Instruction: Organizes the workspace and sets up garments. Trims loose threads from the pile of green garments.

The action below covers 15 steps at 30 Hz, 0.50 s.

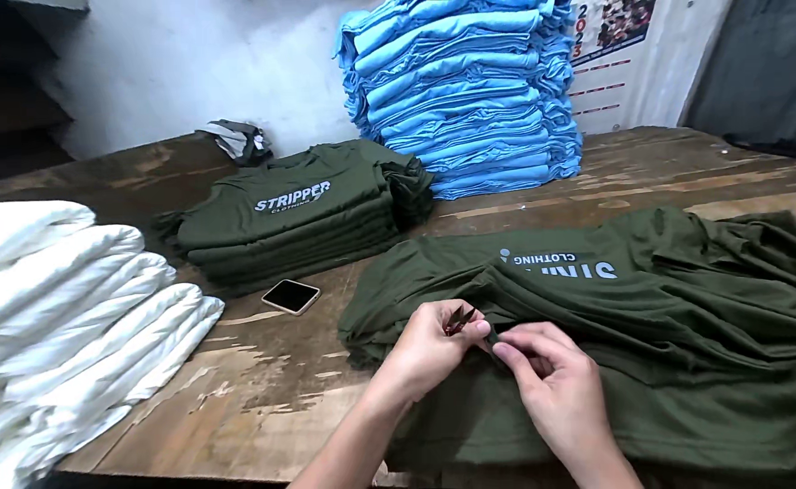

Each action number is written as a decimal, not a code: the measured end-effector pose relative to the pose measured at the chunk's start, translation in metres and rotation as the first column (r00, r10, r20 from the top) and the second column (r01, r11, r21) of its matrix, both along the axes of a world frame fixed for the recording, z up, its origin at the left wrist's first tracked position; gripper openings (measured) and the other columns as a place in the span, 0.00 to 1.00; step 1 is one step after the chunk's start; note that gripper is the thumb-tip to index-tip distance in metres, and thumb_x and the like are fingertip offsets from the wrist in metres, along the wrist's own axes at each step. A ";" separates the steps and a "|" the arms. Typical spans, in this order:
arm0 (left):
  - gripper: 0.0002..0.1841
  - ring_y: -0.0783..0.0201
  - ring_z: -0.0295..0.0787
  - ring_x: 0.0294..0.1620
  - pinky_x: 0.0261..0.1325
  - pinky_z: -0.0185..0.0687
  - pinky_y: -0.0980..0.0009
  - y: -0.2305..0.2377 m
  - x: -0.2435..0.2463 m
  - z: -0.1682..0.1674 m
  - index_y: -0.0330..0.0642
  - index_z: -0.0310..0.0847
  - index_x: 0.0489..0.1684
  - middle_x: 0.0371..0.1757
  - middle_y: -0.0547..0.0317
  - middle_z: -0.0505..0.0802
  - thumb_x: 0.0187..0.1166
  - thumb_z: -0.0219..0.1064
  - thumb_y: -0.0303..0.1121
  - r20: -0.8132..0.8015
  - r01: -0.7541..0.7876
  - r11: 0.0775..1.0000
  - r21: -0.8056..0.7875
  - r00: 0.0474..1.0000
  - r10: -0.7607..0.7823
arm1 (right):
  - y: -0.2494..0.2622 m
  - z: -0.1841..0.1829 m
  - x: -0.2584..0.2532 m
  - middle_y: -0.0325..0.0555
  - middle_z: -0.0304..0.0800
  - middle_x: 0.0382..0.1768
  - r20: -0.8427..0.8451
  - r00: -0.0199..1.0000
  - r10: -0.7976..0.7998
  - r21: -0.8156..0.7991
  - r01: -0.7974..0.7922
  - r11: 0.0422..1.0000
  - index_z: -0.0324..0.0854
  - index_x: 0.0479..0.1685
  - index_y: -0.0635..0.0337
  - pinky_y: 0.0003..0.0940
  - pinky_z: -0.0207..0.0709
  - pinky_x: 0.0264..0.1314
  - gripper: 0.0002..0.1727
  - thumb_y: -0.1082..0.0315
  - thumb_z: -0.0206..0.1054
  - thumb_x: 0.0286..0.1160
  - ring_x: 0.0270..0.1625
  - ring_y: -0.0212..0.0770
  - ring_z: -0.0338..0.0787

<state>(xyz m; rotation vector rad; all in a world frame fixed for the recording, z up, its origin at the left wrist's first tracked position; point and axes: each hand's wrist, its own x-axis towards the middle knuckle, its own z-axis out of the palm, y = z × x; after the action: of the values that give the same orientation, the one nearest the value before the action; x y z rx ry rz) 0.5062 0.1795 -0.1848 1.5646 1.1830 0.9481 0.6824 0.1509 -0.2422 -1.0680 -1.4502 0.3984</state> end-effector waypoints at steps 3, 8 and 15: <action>0.03 0.77 0.89 0.31 0.38 0.85 0.75 -0.001 -0.001 0.009 0.50 0.91 0.39 0.30 0.71 0.95 0.74 0.78 0.34 -0.227 -0.019 0.988 0.156 0.972 0.055 | 0.001 -0.002 -0.003 0.42 0.91 0.39 -0.168 0.986 -0.023 0.047 0.031 0.998 0.93 0.32 0.60 0.24 0.94 0.33 0.04 0.73 0.73 0.71 0.32 0.31 0.94; 0.12 0.66 0.90 0.44 0.52 0.87 0.58 -0.006 0.004 0.021 0.56 0.95 0.40 0.40 0.68 0.93 0.60 0.85 0.43 -0.519 0.153 0.726 0.671 0.796 0.312 | 0.000 -0.004 -0.006 0.46 0.90 0.40 -0.311 0.950 -0.029 0.102 0.064 0.993 0.91 0.33 0.65 0.27 0.93 0.28 0.03 0.77 0.71 0.71 0.28 0.34 0.93; 0.05 0.68 0.89 0.40 0.48 0.84 0.58 0.000 0.011 0.034 0.57 0.96 0.29 0.31 0.72 0.93 0.61 0.85 0.38 -0.660 0.338 0.710 0.618 0.714 0.234 | -0.001 -0.012 0.000 0.45 0.90 0.41 -0.249 0.967 -0.057 0.272 0.126 0.954 0.91 0.34 0.65 0.19 0.88 0.30 0.04 0.73 0.72 0.73 0.32 0.29 0.89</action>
<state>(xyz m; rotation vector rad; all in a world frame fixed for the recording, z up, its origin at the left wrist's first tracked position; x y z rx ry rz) 0.5167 0.1798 -0.1513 2.7793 1.3202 0.8087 0.6821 0.1496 -0.2539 -0.8198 -1.1957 0.2317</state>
